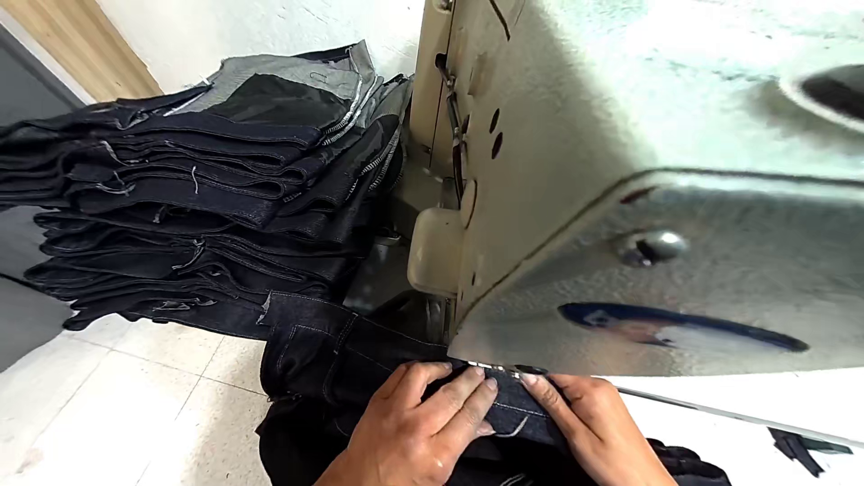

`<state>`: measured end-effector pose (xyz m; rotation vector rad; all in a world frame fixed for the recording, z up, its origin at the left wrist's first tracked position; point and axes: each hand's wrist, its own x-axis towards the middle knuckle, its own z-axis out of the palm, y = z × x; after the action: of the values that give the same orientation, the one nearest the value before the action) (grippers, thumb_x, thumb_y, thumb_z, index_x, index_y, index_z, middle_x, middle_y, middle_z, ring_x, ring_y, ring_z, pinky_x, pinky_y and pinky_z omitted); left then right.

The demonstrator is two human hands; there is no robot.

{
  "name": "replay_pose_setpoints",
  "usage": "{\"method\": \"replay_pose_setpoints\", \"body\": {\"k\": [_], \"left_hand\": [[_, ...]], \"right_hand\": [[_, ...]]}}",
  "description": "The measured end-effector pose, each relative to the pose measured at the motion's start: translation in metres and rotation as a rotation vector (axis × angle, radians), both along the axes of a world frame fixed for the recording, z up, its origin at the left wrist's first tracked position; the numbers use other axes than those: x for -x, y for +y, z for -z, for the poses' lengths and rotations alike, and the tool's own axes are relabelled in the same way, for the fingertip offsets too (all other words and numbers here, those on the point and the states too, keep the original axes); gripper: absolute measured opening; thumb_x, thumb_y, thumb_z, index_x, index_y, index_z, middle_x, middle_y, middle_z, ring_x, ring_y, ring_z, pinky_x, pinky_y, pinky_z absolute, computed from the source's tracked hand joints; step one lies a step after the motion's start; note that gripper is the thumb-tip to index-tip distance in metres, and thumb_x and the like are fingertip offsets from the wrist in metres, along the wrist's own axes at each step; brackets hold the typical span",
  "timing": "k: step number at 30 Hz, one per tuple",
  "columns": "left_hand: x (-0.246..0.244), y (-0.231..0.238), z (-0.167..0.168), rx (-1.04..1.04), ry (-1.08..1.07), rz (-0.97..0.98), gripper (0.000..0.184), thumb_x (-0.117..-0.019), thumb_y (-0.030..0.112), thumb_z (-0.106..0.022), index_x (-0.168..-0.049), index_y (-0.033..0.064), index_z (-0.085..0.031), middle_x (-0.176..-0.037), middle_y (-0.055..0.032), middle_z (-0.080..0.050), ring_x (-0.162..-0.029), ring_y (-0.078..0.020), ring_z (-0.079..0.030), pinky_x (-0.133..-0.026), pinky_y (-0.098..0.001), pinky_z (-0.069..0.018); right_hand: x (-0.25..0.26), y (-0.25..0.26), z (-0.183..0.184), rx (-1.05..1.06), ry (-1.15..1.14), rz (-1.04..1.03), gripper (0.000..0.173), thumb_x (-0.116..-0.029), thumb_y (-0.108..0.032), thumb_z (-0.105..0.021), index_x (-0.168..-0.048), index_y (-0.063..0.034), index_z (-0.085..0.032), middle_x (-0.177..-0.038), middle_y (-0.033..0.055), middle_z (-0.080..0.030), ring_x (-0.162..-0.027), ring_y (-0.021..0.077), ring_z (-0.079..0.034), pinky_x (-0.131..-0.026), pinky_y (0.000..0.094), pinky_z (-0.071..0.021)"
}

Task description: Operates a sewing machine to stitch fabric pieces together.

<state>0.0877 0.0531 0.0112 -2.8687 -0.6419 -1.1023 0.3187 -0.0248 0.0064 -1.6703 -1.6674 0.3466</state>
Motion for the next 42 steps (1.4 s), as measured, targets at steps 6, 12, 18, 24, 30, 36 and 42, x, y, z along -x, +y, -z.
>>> {"method": "replay_pose_setpoints", "body": {"k": [6, 12, 18, 24, 30, 36, 42], "left_hand": [[0.001, -0.002, -0.004, 0.032, 0.026, 0.014, 0.029, -0.1049, 0.037, -0.055, -0.122, 0.0245, -0.074, -0.124, 0.0078, -0.073, -0.111, -0.0149, -0.065, -0.093, -0.0259, -0.0488], [0.0, -0.004, -0.007, 0.031, 0.046, -0.008, 0.029, -0.1046, 0.038, -0.056, -0.122, 0.025, -0.075, -0.124, 0.0084, -0.074, -0.11, -0.0145, -0.065, -0.092, -0.0261, -0.0482], [0.004, -0.002, -0.002, 0.08, -0.019, 0.047, 0.024, -0.1036, 0.034, -0.059, -0.117, 0.0239, -0.077, -0.122, 0.0078, -0.074, -0.112, -0.0135, -0.063, -0.098, -0.0277, -0.044], [0.017, 0.01, 0.003, 0.391, -0.191, 0.261, 0.021, -0.1005, 0.031, -0.065, -0.107, 0.0182, -0.08, -0.116, 0.0044, -0.076, -0.122, -0.0101, -0.061, -0.109, -0.0251, -0.0408], [0.048, 0.03, -0.012, 0.62, -0.247, 0.285, 0.024, -0.1036, 0.026, -0.061, -0.1, 0.0091, -0.077, -0.103, -0.0023, -0.078, -0.115, -0.0116, -0.068, -0.104, -0.0286, -0.0527], [0.061, 0.04, -0.018, 0.653, -0.188, 0.193, 0.022, -0.1025, 0.022, -0.062, -0.1, 0.0052, -0.077, -0.102, -0.0042, -0.078, -0.112, -0.0085, -0.069, -0.102, -0.026, -0.0533], [0.042, 0.035, -0.024, 0.566, -0.216, 0.053, 0.016, -0.0971, 0.015, -0.069, -0.101, 0.0035, -0.079, -0.105, -0.0075, -0.077, -0.113, -0.0111, -0.068, -0.103, -0.0261, -0.0522]], "right_hand": [[0.001, -0.008, -0.002, 0.038, 0.012, -0.009, 0.046, -0.1079, -0.038, -0.046, -0.09, -0.0035, -0.07, -0.072, 0.007, -0.068, -0.069, 0.0043, -0.064, -0.065, 0.0215, -0.0497], [0.003, -0.009, -0.008, 0.059, 0.0, 0.01, 0.044, -0.107, -0.036, -0.048, -0.088, -0.0016, -0.068, -0.068, 0.0084, -0.066, -0.064, 0.0046, -0.062, -0.06, 0.0212, -0.048], [0.001, -0.01, -0.004, 0.034, 0.032, -0.013, 0.04, -0.1056, -0.035, -0.053, -0.089, -0.0024, -0.07, -0.073, 0.009, -0.069, -0.069, 0.0042, -0.065, -0.065, 0.0201, -0.0499], [-0.007, -0.012, 0.001, -0.007, 0.05, -0.04, 0.042, -0.106, -0.041, -0.051, -0.094, -0.0057, -0.071, -0.077, 0.006, -0.07, -0.071, 0.0029, -0.064, -0.065, 0.0193, -0.0503], [-0.014, -0.025, 0.012, -0.054, -0.007, 0.028, 0.045, -0.1069, -0.043, -0.047, -0.097, -0.0066, -0.072, -0.088, 0.0074, -0.072, -0.082, 0.0077, -0.068, -0.075, 0.0221, -0.054], [-0.016, -0.042, 0.021, -0.003, 0.02, 0.081, 0.046, -0.1065, -0.044, -0.046, -0.103, -0.0065, -0.073, -0.089, 0.0081, -0.074, -0.08, 0.0128, -0.07, -0.072, 0.0295, -0.0566], [-0.02, -0.048, 0.032, 0.145, 0.344, 0.088, 0.042, -0.0964, -0.049, -0.061, -0.106, -0.0099, -0.072, -0.094, 0.001, -0.072, -0.086, 0.0051, -0.067, -0.076, 0.0294, -0.0552]]}}
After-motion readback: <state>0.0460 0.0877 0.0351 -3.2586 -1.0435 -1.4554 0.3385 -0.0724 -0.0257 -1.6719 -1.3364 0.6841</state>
